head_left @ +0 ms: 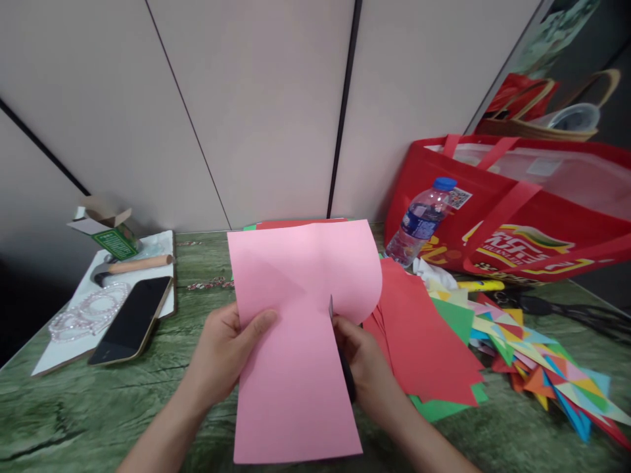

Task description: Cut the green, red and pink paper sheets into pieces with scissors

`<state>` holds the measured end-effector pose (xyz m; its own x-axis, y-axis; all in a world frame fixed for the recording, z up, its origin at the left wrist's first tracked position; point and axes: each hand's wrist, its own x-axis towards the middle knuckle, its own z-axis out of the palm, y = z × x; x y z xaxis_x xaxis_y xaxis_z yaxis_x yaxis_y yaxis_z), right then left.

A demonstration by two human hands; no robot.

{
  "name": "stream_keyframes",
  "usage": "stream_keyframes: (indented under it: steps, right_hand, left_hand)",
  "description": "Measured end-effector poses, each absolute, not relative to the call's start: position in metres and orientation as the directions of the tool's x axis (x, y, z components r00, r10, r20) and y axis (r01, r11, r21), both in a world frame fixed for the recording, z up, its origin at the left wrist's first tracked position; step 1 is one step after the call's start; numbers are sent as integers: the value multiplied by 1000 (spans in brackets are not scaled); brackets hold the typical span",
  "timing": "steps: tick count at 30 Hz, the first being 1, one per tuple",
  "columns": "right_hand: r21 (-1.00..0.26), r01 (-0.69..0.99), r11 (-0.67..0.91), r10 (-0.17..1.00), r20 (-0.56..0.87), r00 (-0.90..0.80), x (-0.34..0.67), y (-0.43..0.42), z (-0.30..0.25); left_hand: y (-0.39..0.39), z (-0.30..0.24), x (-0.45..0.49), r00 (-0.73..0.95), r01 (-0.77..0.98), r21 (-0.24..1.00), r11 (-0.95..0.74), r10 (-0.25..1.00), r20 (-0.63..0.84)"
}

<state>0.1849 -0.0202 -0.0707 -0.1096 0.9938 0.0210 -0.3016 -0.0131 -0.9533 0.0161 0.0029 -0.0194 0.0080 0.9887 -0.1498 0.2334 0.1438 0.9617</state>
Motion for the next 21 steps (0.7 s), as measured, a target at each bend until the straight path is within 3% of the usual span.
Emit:
stream_keyframes:
  steps: [21]
  right_hand:
    - [-931, -359, -64, 998, -59, -25, 183, -20, -63]
  left_hand:
    - [2, -19, 16, 19, 228, 961, 158, 986, -166]
